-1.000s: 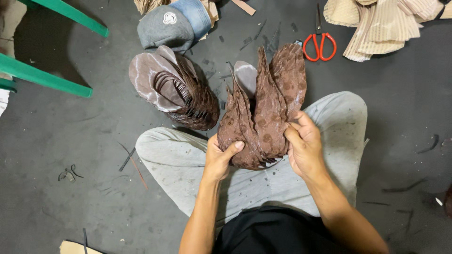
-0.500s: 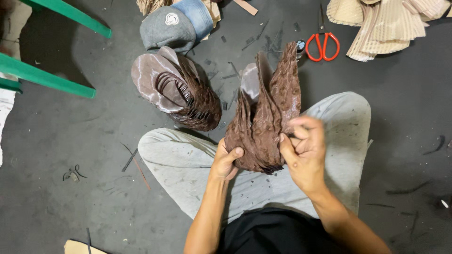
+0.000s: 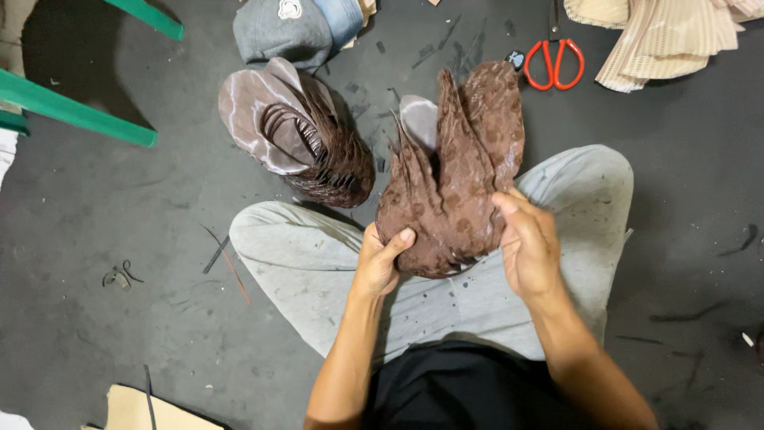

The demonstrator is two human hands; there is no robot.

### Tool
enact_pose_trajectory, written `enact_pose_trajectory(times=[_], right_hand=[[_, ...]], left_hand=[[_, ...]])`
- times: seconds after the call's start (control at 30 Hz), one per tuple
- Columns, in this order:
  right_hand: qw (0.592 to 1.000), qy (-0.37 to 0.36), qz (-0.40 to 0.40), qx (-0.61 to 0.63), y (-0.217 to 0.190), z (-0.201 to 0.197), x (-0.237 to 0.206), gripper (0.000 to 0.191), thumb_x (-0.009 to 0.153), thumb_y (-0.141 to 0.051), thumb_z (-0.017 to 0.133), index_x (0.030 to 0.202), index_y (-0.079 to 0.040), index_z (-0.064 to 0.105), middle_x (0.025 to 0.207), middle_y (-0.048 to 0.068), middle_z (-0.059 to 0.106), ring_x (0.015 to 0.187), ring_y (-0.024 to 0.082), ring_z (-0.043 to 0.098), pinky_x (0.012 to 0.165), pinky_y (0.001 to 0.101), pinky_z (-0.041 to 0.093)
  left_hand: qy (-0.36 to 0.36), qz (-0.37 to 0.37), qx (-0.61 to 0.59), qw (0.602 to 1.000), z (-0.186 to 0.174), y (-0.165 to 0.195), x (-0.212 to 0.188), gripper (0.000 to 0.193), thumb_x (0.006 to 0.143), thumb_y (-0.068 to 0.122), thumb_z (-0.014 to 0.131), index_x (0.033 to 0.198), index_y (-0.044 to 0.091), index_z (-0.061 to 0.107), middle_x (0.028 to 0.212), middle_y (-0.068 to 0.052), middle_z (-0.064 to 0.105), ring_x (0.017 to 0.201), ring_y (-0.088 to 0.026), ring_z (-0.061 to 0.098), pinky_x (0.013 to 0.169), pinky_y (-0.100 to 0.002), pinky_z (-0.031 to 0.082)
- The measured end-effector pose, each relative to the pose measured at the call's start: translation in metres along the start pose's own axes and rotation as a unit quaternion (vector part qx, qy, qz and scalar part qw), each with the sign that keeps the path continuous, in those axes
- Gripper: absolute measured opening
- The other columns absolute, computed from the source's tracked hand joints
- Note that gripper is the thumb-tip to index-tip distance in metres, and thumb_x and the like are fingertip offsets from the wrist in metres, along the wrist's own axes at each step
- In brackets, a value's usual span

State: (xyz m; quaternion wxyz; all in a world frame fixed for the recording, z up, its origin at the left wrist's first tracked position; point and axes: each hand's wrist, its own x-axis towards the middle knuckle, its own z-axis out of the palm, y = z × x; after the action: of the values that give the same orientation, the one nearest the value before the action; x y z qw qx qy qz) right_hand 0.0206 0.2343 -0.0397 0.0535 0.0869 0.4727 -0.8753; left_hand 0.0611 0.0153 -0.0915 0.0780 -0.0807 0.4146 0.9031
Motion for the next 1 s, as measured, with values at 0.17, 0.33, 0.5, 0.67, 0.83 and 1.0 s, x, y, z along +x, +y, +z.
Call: enact_pose_trajectory(times=[0.17,0.33,0.5,0.67,0.83,1.0], right_hand=[[0.995,-0.038,0.004,-0.091,-0.004,0.0,0.006,0.019,0.101,-0.007,0.065,0.11,0.008,0.071,0.123,0.006,0.062,0.113,0.011,0.055,0.101,0.0276,0.042],[0.993,-0.007,-0.026,-0.113,0.01,-0.007,0.007,0.012,0.101,-0.005,0.07,0.105,0.006,0.073,0.109,0.003,0.06,0.101,0.008,0.05,0.095,0.0265,0.041],[0.987,0.003,-0.066,-0.149,0.023,-0.025,0.005,0.011,0.104,-0.004,0.073,0.099,0.006,0.073,0.093,0.002,0.059,0.099,0.008,0.049,0.114,0.0235,0.039],[0.995,-0.062,-0.031,-0.076,0.013,-0.017,0.003,0.008,0.102,-0.001,0.074,0.1,0.006,0.069,0.101,0.0,0.058,0.094,0.008,0.049,0.096,0.0259,0.04],[0.984,-0.08,-0.044,-0.155,-0.007,0.01,-0.001,0.024,0.09,0.004,0.074,0.114,0.005,0.072,0.13,0.005,0.067,0.121,0.013,0.061,0.104,0.0278,0.048],[0.993,-0.043,-0.024,-0.106,-0.011,0.019,-0.003,0.031,0.091,0.004,0.073,0.122,0.004,0.07,0.123,0.006,0.071,0.112,0.012,0.064,0.101,0.0295,0.051]], left_hand=[[0.03,-0.011,0.027,0.999,0.006,0.0,-0.002,0.04,0.099,0.02,0.073,0.129,-0.005,0.065,0.12,-0.007,0.071,0.106,-0.015,0.065,0.097,-0.033,0.053],[0.067,0.021,0.131,0.989,0.026,0.02,-0.001,0.04,0.096,0.017,0.073,0.129,-0.004,0.065,0.117,-0.006,0.073,0.103,-0.012,0.066,0.095,-0.03,0.053],[0.098,0.073,0.155,0.98,0.037,0.037,0.0,0.043,0.09,0.009,0.074,0.13,0.0,0.06,0.116,-0.005,0.073,0.103,-0.011,0.068,0.095,-0.029,0.054],[0.072,0.062,0.117,0.989,0.031,0.032,0.0,0.03,0.099,0.01,0.071,0.124,-0.005,0.066,0.113,-0.006,0.073,0.1,-0.012,0.065,0.093,-0.03,0.054],[0.071,0.066,0.087,0.991,0.024,0.021,0.001,0.026,0.099,0.007,0.07,0.123,-0.005,0.069,0.115,-0.006,0.073,0.101,-0.012,0.065,0.095,-0.031,0.053],[0.075,0.049,0.03,0.995,0.02,0.02,0.002,0.03,0.102,0.013,0.066,0.125,-0.005,0.068,0.12,-0.007,0.073,0.106,-0.014,0.065,0.099,-0.032,0.051]])
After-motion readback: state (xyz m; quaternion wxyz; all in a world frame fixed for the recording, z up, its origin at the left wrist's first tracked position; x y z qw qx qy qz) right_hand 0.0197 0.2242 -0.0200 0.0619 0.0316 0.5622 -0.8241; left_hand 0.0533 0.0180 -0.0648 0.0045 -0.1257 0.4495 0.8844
